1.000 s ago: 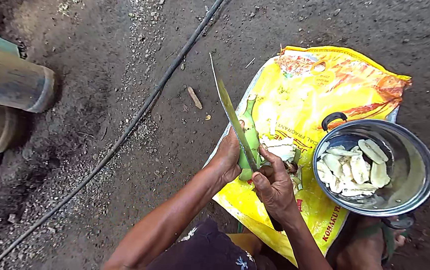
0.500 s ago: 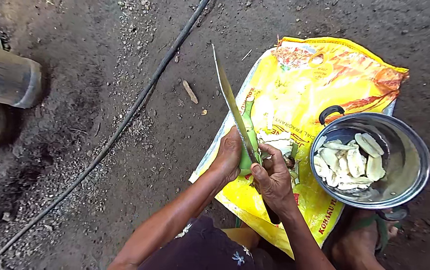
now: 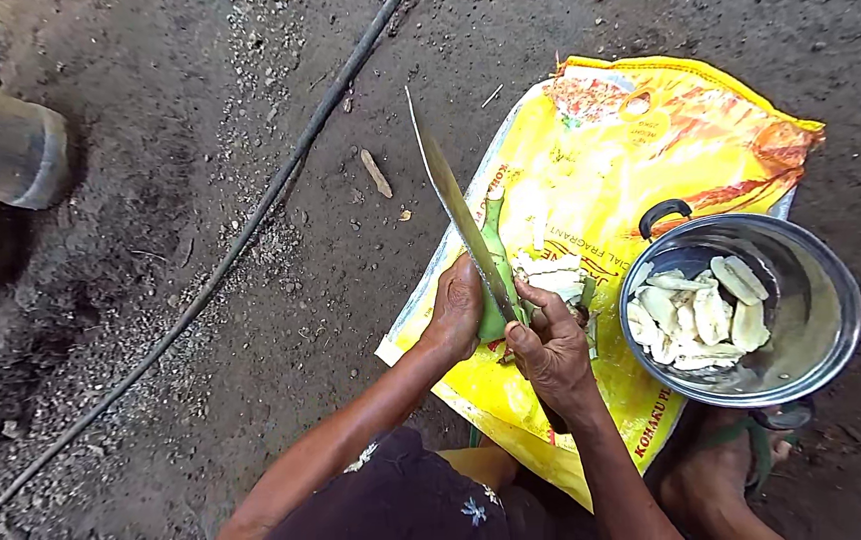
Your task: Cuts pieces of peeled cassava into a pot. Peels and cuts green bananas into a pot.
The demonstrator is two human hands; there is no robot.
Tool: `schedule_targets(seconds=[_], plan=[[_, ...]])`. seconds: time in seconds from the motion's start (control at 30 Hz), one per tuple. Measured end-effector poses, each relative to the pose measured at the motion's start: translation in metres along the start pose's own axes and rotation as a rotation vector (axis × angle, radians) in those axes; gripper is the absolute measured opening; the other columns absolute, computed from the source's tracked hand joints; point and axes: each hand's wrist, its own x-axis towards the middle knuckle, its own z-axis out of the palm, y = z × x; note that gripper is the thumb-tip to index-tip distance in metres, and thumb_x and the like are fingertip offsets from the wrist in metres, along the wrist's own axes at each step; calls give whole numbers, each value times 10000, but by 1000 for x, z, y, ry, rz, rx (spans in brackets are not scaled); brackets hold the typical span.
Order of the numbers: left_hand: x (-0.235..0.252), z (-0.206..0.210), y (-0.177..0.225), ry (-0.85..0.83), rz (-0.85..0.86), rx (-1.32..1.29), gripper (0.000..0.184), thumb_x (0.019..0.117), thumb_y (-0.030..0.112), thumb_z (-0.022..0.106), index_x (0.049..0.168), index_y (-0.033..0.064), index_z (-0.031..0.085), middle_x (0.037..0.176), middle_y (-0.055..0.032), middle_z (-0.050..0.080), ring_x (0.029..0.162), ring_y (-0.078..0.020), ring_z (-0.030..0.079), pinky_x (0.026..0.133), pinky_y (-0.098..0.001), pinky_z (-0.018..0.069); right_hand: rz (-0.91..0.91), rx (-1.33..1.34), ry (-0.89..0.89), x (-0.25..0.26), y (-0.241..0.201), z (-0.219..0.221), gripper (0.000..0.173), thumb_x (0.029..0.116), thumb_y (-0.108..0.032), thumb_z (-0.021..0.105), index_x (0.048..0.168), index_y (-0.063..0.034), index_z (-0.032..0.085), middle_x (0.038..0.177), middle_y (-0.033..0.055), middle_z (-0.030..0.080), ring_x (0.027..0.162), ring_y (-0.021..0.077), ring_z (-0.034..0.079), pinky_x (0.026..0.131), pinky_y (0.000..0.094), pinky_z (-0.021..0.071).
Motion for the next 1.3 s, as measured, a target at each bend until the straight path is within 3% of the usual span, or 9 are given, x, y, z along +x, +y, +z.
schedule_targets(seconds=[0.33,0.6,0.8,0.87,0.97,1.03,1.13,1.2,1.3], plan=[[-3,5,-2,93,12,2,457,1091,360,188,934,171,573,729,16,631,647,-72,641,586,-245,558,87,224,26,1,0,7,500,910,-254,734,1322,-20,574,711,-94,627,511,-32,518,484,150,473],[0,-1,-12,70,114,-33,459,1044,302,164,908,163,580,709,5,652,626,-83,651,575,-258,564,180,308,-30,2,2,3,496,906,-304,740,1327,-85,596,597,-96,514,439,5,470,434,188,460],[-1,-1,-16,113,128,-78,470,1039,298,149,890,178,579,710,22,648,633,-74,651,582,-260,568,260,449,-44,2,2,4,427,938,-280,707,1307,-101,592,566,-60,515,423,27,478,428,192,455],[-1,1,-18,130,159,-109,491,1043,315,148,908,188,603,731,28,659,656,-71,662,598,-262,575,308,508,-40,2,0,3,405,960,-358,686,1259,-107,578,564,-56,511,417,33,476,424,196,458],[0,1,-16,82,98,-146,522,1071,366,107,940,192,581,751,26,658,676,-72,666,606,-262,578,352,467,-89,5,-3,-5,508,966,-380,672,1364,-94,537,590,-64,507,433,25,473,435,186,458],[4,0,-14,22,-17,-205,554,1091,423,89,982,174,572,791,-3,669,712,-101,677,634,-285,586,409,479,-108,7,-3,-9,496,1009,-363,590,1414,-98,484,598,-54,506,435,35,477,433,185,458],[10,-6,-18,-14,-131,-239,531,1100,492,140,1196,163,546,928,-27,676,825,-123,691,717,-305,597,471,510,-72,9,0,-11,425,1063,-325,481,1410,-79,467,602,-29,503,431,56,487,423,197,470],[13,-10,-22,21,-168,-201,494,1105,482,227,1340,138,492,1082,-58,654,967,-151,674,833,-341,583,485,494,-45,9,0,-11,427,1078,-294,440,1443,-72,444,611,-25,500,432,57,482,423,198,469],[16,-18,-23,50,-164,-49,392,1117,376,314,1279,84,519,1074,-67,650,954,-149,673,840,-329,574,473,430,-27,11,0,-11,438,1073,-280,456,1463,-81,452,613,-29,488,437,48,466,424,188,452]])
